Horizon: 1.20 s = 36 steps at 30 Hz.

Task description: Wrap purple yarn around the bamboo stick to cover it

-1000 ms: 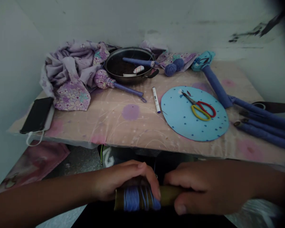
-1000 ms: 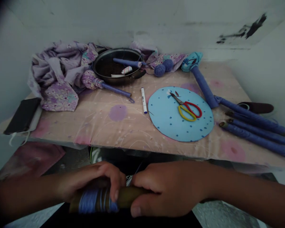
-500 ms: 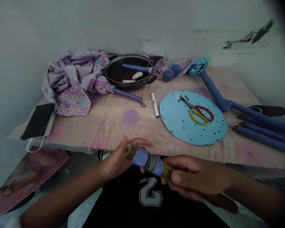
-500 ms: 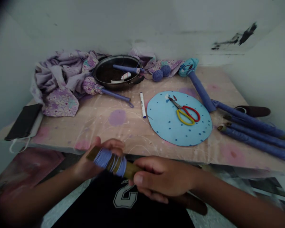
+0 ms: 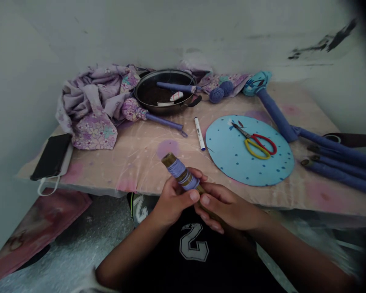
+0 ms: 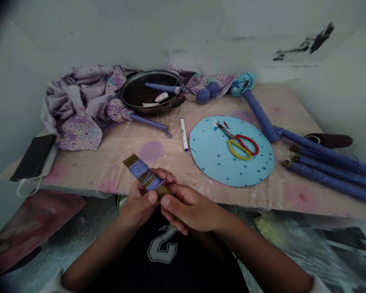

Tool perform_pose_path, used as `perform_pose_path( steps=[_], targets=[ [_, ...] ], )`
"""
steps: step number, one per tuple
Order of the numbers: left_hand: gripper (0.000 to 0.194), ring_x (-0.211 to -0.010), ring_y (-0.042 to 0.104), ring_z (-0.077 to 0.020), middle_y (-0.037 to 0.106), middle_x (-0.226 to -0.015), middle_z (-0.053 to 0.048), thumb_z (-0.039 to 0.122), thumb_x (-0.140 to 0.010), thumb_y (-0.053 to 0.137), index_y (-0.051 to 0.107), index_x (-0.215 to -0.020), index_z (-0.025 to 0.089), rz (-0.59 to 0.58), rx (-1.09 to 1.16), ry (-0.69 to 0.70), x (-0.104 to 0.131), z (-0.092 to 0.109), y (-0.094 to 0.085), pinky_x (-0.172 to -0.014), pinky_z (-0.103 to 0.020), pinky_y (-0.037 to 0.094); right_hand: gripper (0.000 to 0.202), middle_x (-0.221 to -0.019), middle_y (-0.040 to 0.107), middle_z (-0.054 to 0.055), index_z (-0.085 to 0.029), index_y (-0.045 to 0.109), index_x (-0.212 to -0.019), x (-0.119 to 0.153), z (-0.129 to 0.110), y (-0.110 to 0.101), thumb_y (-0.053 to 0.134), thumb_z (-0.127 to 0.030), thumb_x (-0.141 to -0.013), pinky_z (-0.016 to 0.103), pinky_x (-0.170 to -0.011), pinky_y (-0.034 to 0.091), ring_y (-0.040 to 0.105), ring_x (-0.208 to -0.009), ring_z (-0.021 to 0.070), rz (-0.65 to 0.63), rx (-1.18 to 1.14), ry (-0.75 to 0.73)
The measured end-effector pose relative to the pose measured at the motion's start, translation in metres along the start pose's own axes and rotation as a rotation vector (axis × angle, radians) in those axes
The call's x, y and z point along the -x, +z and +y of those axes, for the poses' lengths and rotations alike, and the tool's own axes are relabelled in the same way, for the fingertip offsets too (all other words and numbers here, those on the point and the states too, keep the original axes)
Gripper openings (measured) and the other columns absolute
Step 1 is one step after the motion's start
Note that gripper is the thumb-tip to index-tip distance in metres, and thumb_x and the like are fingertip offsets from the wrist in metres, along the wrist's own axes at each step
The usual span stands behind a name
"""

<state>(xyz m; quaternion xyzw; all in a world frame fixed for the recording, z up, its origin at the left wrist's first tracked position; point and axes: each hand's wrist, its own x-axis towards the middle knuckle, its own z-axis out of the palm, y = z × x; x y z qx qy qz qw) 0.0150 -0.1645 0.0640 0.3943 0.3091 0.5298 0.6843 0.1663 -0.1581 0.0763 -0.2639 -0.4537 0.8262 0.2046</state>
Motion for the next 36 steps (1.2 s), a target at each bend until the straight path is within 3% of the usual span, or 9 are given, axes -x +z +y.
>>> perform_pose_path(
  steps=[2, 8, 15, 19, 27, 30, 32, 36],
  targets=[
    [0.04, -0.077, 0.055, -0.012, 0.057, -0.09, -0.003, 0.036, -0.063, 0.076, 0.058, -0.094, 0.02, -0.041, -0.048, -0.005, -0.002, 0.0, -0.007, -0.067, -0.025, 0.046, 0.032, -0.064, 0.046, -0.006, -0.017, 0.044, -0.085, -0.002, 0.0, -0.002, 0.048, -0.048, -0.089, 0.013, -0.035, 0.037, 0.041, -0.039, 0.001, -0.017, 0.01, 0.024],
    [0.039, -0.05, 0.04, -0.0055, 0.047, -0.058, 0.006, 0.034, -0.058, 0.078, 0.05, -0.082, 0.018, 0.038, -0.185, -0.159, 0.008, 0.005, -0.015, -0.048, -0.02, 0.033, 0.033, -0.065, 0.046, -0.006, -0.016, 0.044, -0.083, 0.004, -0.004, -0.009, 0.046, -0.049, -0.09, 0.012, -0.035, 0.033, 0.041, -0.039, 0.0, -0.04, 0.188, 0.171],
    [0.04, -0.052, 0.041, -0.0061, 0.049, -0.062, 0.004, 0.039, -0.057, 0.077, 0.05, -0.078, 0.019, 0.258, -0.214, -0.173, 0.046, -0.013, -0.002, -0.047, -0.02, 0.033, 0.041, -0.064, 0.045, -0.006, -0.016, 0.044, -0.089, 0.023, -0.002, -0.005, 0.044, -0.057, -0.087, 0.012, -0.036, 0.03, 0.037, -0.042, 0.0008, -0.169, 0.204, 0.36],
    [0.041, -0.054, 0.043, -0.0078, 0.051, -0.063, 0.003, 0.044, -0.057, 0.076, 0.051, -0.078, 0.019, 0.221, -0.219, -0.197, 0.056, -0.013, 0.0, -0.047, -0.02, 0.033, 0.044, -0.066, 0.045, -0.005, -0.016, 0.044, -0.087, 0.033, -0.006, -0.004, 0.044, -0.06, -0.085, 0.012, -0.037, 0.029, 0.038, -0.043, 0.0007, -0.19, 0.223, 0.438],
    [0.048, -0.056, 0.047, -0.008, 0.053, -0.067, 0.002, 0.044, -0.059, 0.077, 0.051, -0.089, 0.017, 0.132, -0.075, -0.217, 0.044, -0.011, -0.004, -0.053, -0.022, 0.036, 0.043, -0.064, 0.043, -0.006, -0.017, 0.044, -0.09, 0.029, 0.002, -0.005, 0.044, -0.059, -0.086, 0.012, -0.035, 0.03, 0.036, -0.041, 0.001, -0.08, 0.151, 0.331],
    [0.05, -0.059, 0.051, -0.0111, 0.055, -0.068, 0.001, 0.051, -0.06, 0.075, 0.052, -0.09, 0.018, 0.144, -0.019, -0.145, 0.041, -0.016, -0.005, -0.056, -0.024, 0.04, 0.039, -0.067, 0.044, -0.006, -0.017, 0.044, -0.094, 0.027, 0.011, -0.005, 0.043, -0.056, -0.088, 0.012, -0.034, 0.03, 0.037, -0.04, 0.0008, -0.03, 0.085, 0.246],
    [0.048, -0.065, 0.053, -0.0126, 0.057, -0.073, -0.001, 0.05, -0.063, 0.073, 0.053, -0.092, 0.018, 0.174, -0.061, -0.098, 0.039, -0.016, -0.004, -0.061, -0.026, 0.043, 0.037, -0.067, 0.044, -0.006, -0.017, 0.043, -0.093, 0.025, 0.014, -0.004, 0.043, -0.054, -0.089, 0.012, -0.035, 0.032, 0.038, -0.041, 0.0007, 0.018, 0.08, 0.213],
    [0.035, -0.077, 0.055, -0.0144, 0.06, -0.086, -0.004, 0.043, -0.075, 0.064, 0.053, -0.097, 0.018, 0.201, -0.208, -0.145, 0.034, -0.014, 0.0, -0.071, -0.028, 0.045, 0.036, -0.068, 0.045, -0.006, -0.017, 0.042, -0.088, 0.02, 0.016, 0.001, 0.043, -0.054, -0.089, 0.012, -0.037, 0.035, 0.039, -0.041, 0.0004, 0.112, 0.077, 0.167]
  ],
)
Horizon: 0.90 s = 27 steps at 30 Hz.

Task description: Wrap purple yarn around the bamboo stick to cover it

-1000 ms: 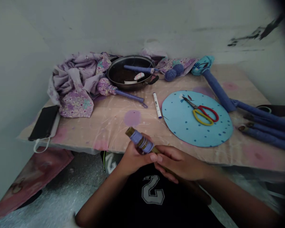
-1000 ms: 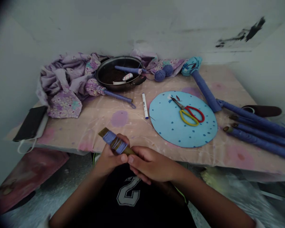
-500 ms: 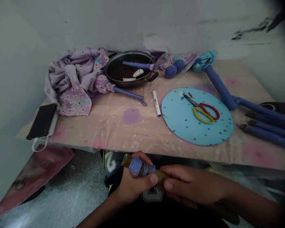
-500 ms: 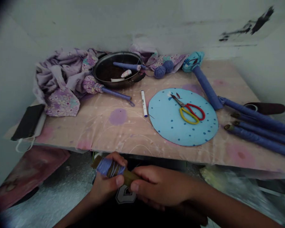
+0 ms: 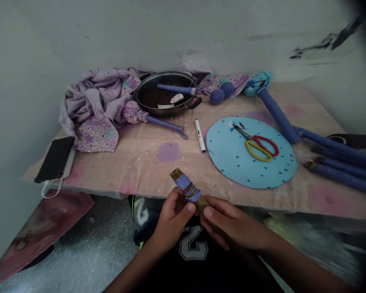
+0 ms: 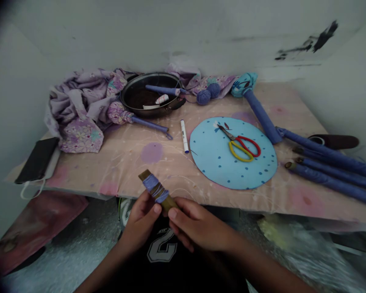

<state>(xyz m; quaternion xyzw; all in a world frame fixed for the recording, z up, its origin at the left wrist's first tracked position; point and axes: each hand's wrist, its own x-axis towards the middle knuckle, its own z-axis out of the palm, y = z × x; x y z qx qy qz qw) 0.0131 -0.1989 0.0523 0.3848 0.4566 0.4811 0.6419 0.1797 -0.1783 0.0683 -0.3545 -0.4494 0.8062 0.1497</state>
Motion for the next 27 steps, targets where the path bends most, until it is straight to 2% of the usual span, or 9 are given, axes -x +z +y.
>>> perform_pose_path(
  steps=[3, 7, 10, 12, 14, 18, 22, 24, 27],
  targets=[
    [0.021, -0.079, 0.055, -0.0148, 0.059, -0.084, -0.003, 0.038, -0.084, 0.055, 0.052, -0.09, 0.018, 0.014, -0.124, 0.028, -0.002, 0.002, -0.001, -0.075, -0.03, 0.044, 0.035, -0.069, 0.046, -0.006, -0.017, 0.042, -0.086, -0.003, -0.001, 0.002, 0.042, -0.052, -0.091, 0.012, -0.037, 0.034, 0.04, -0.041, -0.0003, 0.05, -0.016, -0.042],
    [0.015, -0.084, 0.052, -0.0171, 0.055, -0.086, -0.005, 0.028, -0.088, 0.047, 0.05, -0.077, 0.019, 0.071, -0.474, 0.341, -0.004, 0.003, -0.008, -0.079, -0.034, 0.041, 0.031, -0.068, 0.048, -0.007, -0.02, 0.039, -0.091, -0.004, -0.003, 0.001, 0.043, -0.051, -0.09, 0.012, -0.036, 0.033, 0.04, -0.039, 0.0003, 0.091, -0.038, -0.076],
    [0.011, -0.088, 0.05, -0.0166, 0.053, -0.09, -0.005, 0.024, -0.089, 0.044, 0.048, -0.08, 0.02, 0.117, -0.505, 0.479, -0.005, 0.002, -0.008, -0.079, -0.032, 0.04, 0.03, -0.067, 0.049, -0.008, -0.021, 0.037, -0.092, -0.004, -0.003, 0.001, 0.043, -0.05, -0.091, 0.012, -0.036, 0.034, 0.041, -0.039, 0.0007, 0.11, -0.052, -0.083],
    [0.004, -0.088, 0.051, -0.0154, 0.052, -0.092, -0.004, 0.025, -0.087, 0.048, 0.047, -0.087, 0.021, 0.13, -0.396, 0.448, -0.007, 0.001, -0.004, -0.078, -0.03, 0.041, 0.03, -0.067, 0.049, -0.008, -0.02, 0.037, -0.093, -0.005, -0.002, 0.001, 0.044, -0.05, -0.091, 0.012, -0.037, 0.035, 0.042, -0.039, 0.0007, 0.119, -0.045, -0.098],
    [0.014, -0.084, 0.052, -0.0138, 0.052, -0.089, -0.002, 0.027, -0.084, 0.055, 0.045, -0.093, 0.021, 0.127, -0.288, 0.366, -0.009, -0.001, 0.003, -0.074, -0.027, 0.042, 0.031, -0.068, 0.049, -0.008, -0.02, 0.038, -0.093, -0.006, 0.0, 0.0, 0.046, -0.05, -0.09, 0.012, -0.036, 0.034, 0.042, -0.039, 0.0007, 0.121, -0.038, -0.116],
    [0.018, -0.069, 0.052, -0.01, 0.051, -0.08, 0.001, 0.031, -0.082, 0.057, 0.043, -0.088, 0.02, 0.145, -0.22, 0.196, -0.011, -0.001, 0.01, -0.064, -0.023, 0.042, 0.031, -0.07, 0.051, -0.007, -0.02, 0.038, -0.09, -0.006, 0.002, 0.0, 0.049, -0.049, -0.089, 0.012, -0.036, 0.035, 0.043, -0.04, 0.0006, 0.15, -0.042, -0.131],
    [0.018, -0.051, 0.038, -0.0068, 0.045, -0.065, 0.005, 0.035, -0.085, 0.05, 0.046, -0.08, 0.018, 0.157, -0.235, 0.04, -0.013, 0.008, 0.008, -0.05, -0.021, 0.034, 0.03, -0.072, 0.051, -0.006, -0.02, 0.039, -0.09, -0.006, -0.001, -0.001, 0.05, -0.048, -0.088, 0.014, -0.037, 0.038, 0.048, -0.044, 0.0029, 0.216, -0.051, -0.115],
    [0.019, -0.05, 0.034, -0.0066, 0.041, -0.061, 0.005, 0.035, -0.083, 0.053, 0.048, -0.076, 0.017, 0.209, -0.246, 0.024, -0.015, 0.014, 0.004, -0.05, -0.021, 0.032, 0.03, -0.072, 0.051, -0.005, -0.02, 0.042, -0.091, -0.006, -0.004, -0.001, 0.051, -0.048, -0.087, 0.016, -0.04, 0.041, 0.05, -0.048, 0.0047, 0.25, -0.027, -0.105],
    [0.021, -0.054, 0.036, -0.0069, 0.043, -0.062, 0.005, 0.035, -0.08, 0.058, 0.051, -0.074, 0.016, 0.263, -0.25, 0.054, -0.019, 0.02, -0.002, -0.052, -0.02, 0.032, 0.031, -0.07, 0.05, -0.004, -0.018, 0.048, -0.093, -0.005, -0.008, -0.003, 0.049, -0.049, -0.088, 0.018, -0.047, 0.045, 0.053, -0.052, 0.0059, 0.267, 0.042, -0.097]
  ],
)
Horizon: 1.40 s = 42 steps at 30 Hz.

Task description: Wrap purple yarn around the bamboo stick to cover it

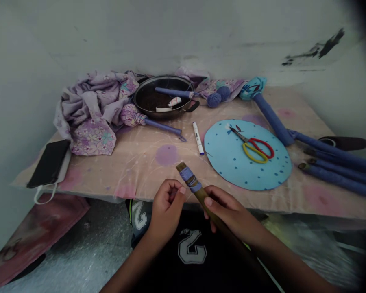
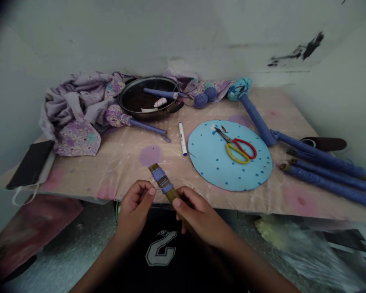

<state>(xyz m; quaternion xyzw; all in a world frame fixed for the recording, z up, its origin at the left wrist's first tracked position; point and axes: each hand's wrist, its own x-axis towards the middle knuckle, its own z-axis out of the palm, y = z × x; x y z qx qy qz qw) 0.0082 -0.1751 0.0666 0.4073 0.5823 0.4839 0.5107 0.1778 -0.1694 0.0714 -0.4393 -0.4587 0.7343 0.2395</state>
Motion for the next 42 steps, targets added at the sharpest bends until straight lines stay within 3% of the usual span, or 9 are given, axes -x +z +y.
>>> perform_pose_path(
  steps=[8, 12, 15, 21, 26, 30, 35, 39, 42],
  targets=[
    [0.035, -0.041, 0.023, -0.0014, 0.042, -0.055, 0.006, 0.045, -0.07, 0.069, 0.054, -0.071, 0.014, -0.504, 0.47, -0.223, -0.015, -0.03, -0.013, -0.041, -0.019, 0.013, 0.038, -0.071, 0.055, -0.002, -0.017, 0.047, -0.106, 0.002, -0.002, -0.005, 0.047, -0.051, -0.089, 0.014, -0.039, 0.037, 0.048, -0.046, 0.0041, -0.195, -0.204, -0.007],
    [0.033, -0.041, 0.024, -0.0014, 0.04, -0.051, 0.006, 0.04, -0.066, 0.073, 0.057, -0.072, 0.013, -0.611, 0.505, -0.236, -0.023, -0.034, -0.016, -0.04, -0.018, 0.011, 0.043, -0.067, 0.051, -0.007, -0.02, 0.042, -0.103, -0.003, 0.001, -0.007, 0.067, -0.044, -0.078, 0.012, -0.035, 0.035, 0.044, -0.041, 0.0019, -0.324, -0.185, -0.003],
    [0.031, -0.046, 0.038, -0.0041, 0.05, -0.056, 0.002, 0.04, -0.069, 0.072, 0.06, -0.076, 0.012, -0.649, 0.444, -0.16, -0.027, -0.029, -0.017, -0.042, -0.018, 0.021, 0.033, -0.07, 0.056, -0.003, -0.017, 0.047, -0.098, -0.009, 0.003, -0.008, 0.058, -0.045, -0.084, 0.014, -0.043, 0.043, 0.052, -0.048, 0.0044, -0.344, -0.237, 0.005],
    [0.039, -0.049, 0.041, -0.0054, 0.052, -0.06, 0.002, 0.045, -0.073, 0.067, 0.065, -0.097, 0.014, -0.597, 0.42, -0.097, -0.027, -0.029, -0.014, -0.047, -0.019, 0.028, 0.038, -0.071, 0.055, -0.001, -0.016, 0.053, -0.092, -0.019, 0.01, -0.001, 0.048, -0.053, -0.087, 0.013, -0.037, 0.041, 0.051, -0.048, 0.0047, -0.282, -0.439, 0.067],
    [0.039, -0.061, 0.047, -0.0094, 0.058, -0.068, -0.002, 0.048, -0.069, 0.07, 0.066, -0.083, 0.012, -0.495, 0.292, 0.017, -0.034, -0.029, -0.012, -0.056, -0.022, 0.036, 0.046, -0.065, 0.057, -0.005, -0.02, 0.046, -0.101, -0.027, 0.015, 0.001, 0.068, -0.049, -0.074, 0.014, -0.033, 0.041, 0.049, -0.038, 0.0044, -0.278, -0.486, -0.009],
    [0.041, -0.059, 0.047, -0.0088, 0.057, -0.066, -0.001, 0.051, -0.07, 0.067, 0.063, -0.081, 0.011, -0.401, 0.222, 0.097, -0.04, -0.028, -0.011, -0.056, -0.021, 0.037, 0.034, -0.06, 0.061, 0.0, -0.017, 0.049, -0.089, -0.035, 0.019, -0.001, 0.054, -0.05, -0.085, 0.016, -0.033, 0.041, 0.053, -0.037, 0.0078, -0.276, -0.495, 0.021],
    [0.051, -0.054, 0.052, -0.0102, 0.055, -0.061, 0.0, 0.058, -0.07, 0.063, 0.06, -0.093, 0.011, -0.437, 0.243, -0.011, -0.042, -0.031, -0.011, -0.052, -0.022, 0.039, 0.042, -0.065, 0.06, 0.0, -0.016, 0.054, -0.087, -0.041, 0.025, 0.002, 0.045, -0.057, -0.086, 0.019, -0.037, 0.045, 0.055, -0.046, 0.0092, -0.165, -0.451, 0.084],
    [0.045, -0.055, 0.046, -0.0078, 0.054, -0.063, 0.0, 0.054, -0.07, 0.065, 0.061, -0.082, 0.011, -0.262, 0.202, 0.019, -0.038, -0.034, -0.009, -0.053, -0.021, 0.036, 0.039, -0.059, 0.056, -0.005, -0.018, 0.051, -0.093, -0.037, 0.024, 0.005, 0.066, -0.049, -0.075, 0.018, -0.041, 0.042, 0.051, -0.044, 0.0071, 0.022, -0.245, -0.077],
    [0.049, -0.058, 0.047, -0.0089, 0.057, -0.067, -0.002, 0.055, -0.067, 0.068, 0.063, -0.086, 0.011, -0.283, 0.274, -0.035, -0.035, -0.038, -0.009, -0.054, -0.021, 0.036, 0.032, -0.06, 0.058, -0.004, -0.017, 0.053, -0.087, -0.033, 0.022, 0.005, 0.069, -0.042, -0.075, 0.019, -0.048, 0.045, 0.054, -0.049, 0.0073, 0.056, -0.163, -0.145]
  ],
)
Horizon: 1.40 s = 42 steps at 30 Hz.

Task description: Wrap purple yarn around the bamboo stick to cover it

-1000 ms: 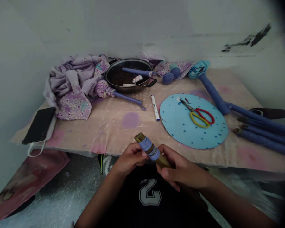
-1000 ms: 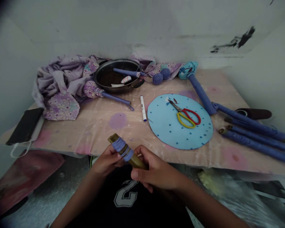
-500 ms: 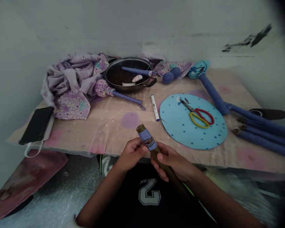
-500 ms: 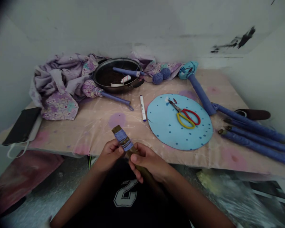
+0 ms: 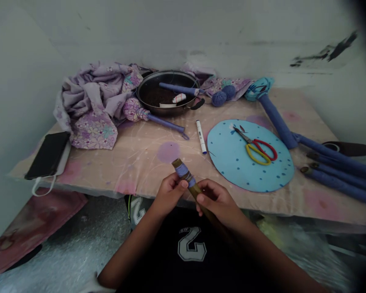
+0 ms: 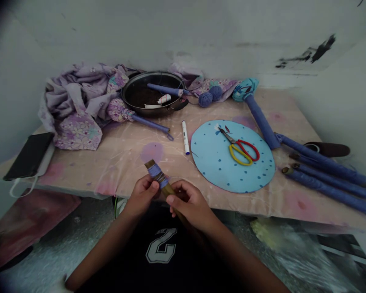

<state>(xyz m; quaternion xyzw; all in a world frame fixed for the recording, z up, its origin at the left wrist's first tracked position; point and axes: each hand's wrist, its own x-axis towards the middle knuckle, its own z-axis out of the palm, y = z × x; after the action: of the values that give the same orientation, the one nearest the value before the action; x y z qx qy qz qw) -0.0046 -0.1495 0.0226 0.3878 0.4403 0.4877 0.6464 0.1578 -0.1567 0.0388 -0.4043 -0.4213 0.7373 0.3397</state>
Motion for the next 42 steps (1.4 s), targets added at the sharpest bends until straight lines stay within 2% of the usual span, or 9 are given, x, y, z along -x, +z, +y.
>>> perform_pose_path(
  steps=[5, 9, 12, 17, 21, 25, 32, 37, 42],
  targets=[
    [0.056, -0.048, 0.037, -0.0054, 0.052, -0.059, 0.001, 0.059, -0.063, 0.069, 0.063, -0.089, 0.01, -0.044, 0.065, -0.055, 0.0, -0.002, -0.004, -0.046, -0.02, 0.025, 0.038, -0.066, 0.062, 0.002, -0.014, 0.056, -0.084, -0.002, 0.001, 0.0, 0.046, -0.05, -0.089, 0.02, -0.046, 0.045, 0.056, -0.049, 0.0083, -0.124, -0.09, 0.112],
    [0.047, -0.048, 0.034, -0.0056, 0.046, -0.053, 0.003, 0.057, -0.068, 0.065, 0.061, -0.078, 0.011, 0.042, -0.048, -0.025, -0.002, 0.001, -0.005, -0.045, -0.02, 0.025, 0.039, -0.081, 0.06, 0.001, -0.018, 0.052, -0.099, -0.002, 0.0, 0.002, 0.066, -0.046, -0.076, 0.019, -0.044, 0.046, 0.058, -0.06, 0.0103, -0.003, -0.007, 0.042],
    [0.049, -0.05, 0.037, -0.0063, 0.048, -0.055, 0.002, 0.057, -0.067, 0.067, 0.064, -0.084, 0.011, 0.052, -0.059, -0.007, -0.002, 0.003, -0.005, -0.047, -0.02, 0.027, 0.033, -0.069, 0.058, -0.003, -0.017, 0.053, -0.09, 0.0, -0.002, 0.003, 0.07, -0.041, -0.074, 0.018, -0.044, 0.044, 0.054, -0.052, 0.0075, 0.036, 0.085, 0.011],
    [0.057, -0.051, 0.044, -0.0072, 0.058, -0.065, -0.002, 0.059, -0.062, 0.069, 0.064, -0.094, 0.011, -0.042, 0.031, -0.057, -0.002, 0.003, -0.006, -0.047, -0.021, 0.03, 0.043, -0.066, 0.06, 0.002, -0.014, 0.056, -0.085, -0.005, 0.0, 0.001, 0.054, -0.057, -0.081, 0.019, -0.037, 0.04, 0.053, -0.044, 0.0084, -0.189, -0.232, 0.194],
    [0.045, -0.045, 0.035, -0.0048, 0.05, -0.055, 0.002, 0.053, -0.068, 0.068, 0.063, -0.083, 0.011, 0.023, 0.024, -0.021, -0.004, 0.003, -0.006, -0.045, -0.02, 0.027, 0.042, -0.081, 0.061, 0.004, -0.018, 0.051, -0.106, -0.005, -0.001, 0.001, 0.06, -0.05, -0.08, 0.021, -0.043, 0.046, 0.06, -0.063, 0.0136, -0.072, -0.082, 0.094],
    [0.045, -0.058, 0.048, -0.0087, 0.06, -0.069, -0.002, 0.049, -0.064, 0.073, 0.064, -0.088, 0.012, 0.025, 0.007, -0.009, -0.002, 0.006, -0.005, -0.053, -0.021, 0.034, 0.032, -0.085, 0.06, 0.003, -0.019, 0.054, -0.099, 0.001, -0.005, 0.006, 0.066, -0.039, -0.078, 0.02, -0.049, 0.047, 0.056, -0.063, 0.0099, 0.069, 0.214, -0.034],
    [0.044, -0.05, 0.041, -0.0064, 0.053, -0.06, 0.001, 0.053, -0.068, 0.068, 0.06, -0.081, 0.011, -0.111, 0.087, -0.041, -0.001, 0.004, -0.005, -0.048, -0.02, 0.028, 0.039, -0.064, 0.057, -0.002, -0.016, 0.054, -0.092, -0.003, -0.004, 0.004, 0.051, -0.055, -0.084, 0.016, -0.029, 0.032, 0.045, -0.035, 0.0051, -0.239, -0.4, 0.283],
    [0.043, -0.046, 0.031, -0.0046, 0.045, -0.054, 0.004, 0.053, -0.07, 0.066, 0.061, -0.082, 0.012, -0.027, 0.03, 0.004, -0.005, 0.008, -0.004, -0.044, -0.019, 0.023, 0.038, -0.076, 0.062, 0.003, -0.019, 0.05, -0.102, 0.0, -0.01, 0.008, 0.041, -0.053, -0.089, 0.021, -0.04, 0.044, 0.057, -0.051, 0.0116, -0.016, 0.032, 0.142],
    [0.043, -0.057, 0.044, -0.0091, 0.05, -0.057, 0.002, 0.051, -0.067, 0.07, 0.063, -0.085, 0.013, 0.072, -0.032, 0.02, -0.004, 0.015, 0.0, -0.05, -0.02, 0.032, 0.041, -0.096, 0.06, 0.008, -0.021, 0.052, -0.11, 0.008, -0.012, 0.011, 0.066, -0.043, -0.077, 0.023, -0.054, 0.048, 0.058, -0.074, 0.0151, 0.209, 0.467, -0.119]
  ],
)
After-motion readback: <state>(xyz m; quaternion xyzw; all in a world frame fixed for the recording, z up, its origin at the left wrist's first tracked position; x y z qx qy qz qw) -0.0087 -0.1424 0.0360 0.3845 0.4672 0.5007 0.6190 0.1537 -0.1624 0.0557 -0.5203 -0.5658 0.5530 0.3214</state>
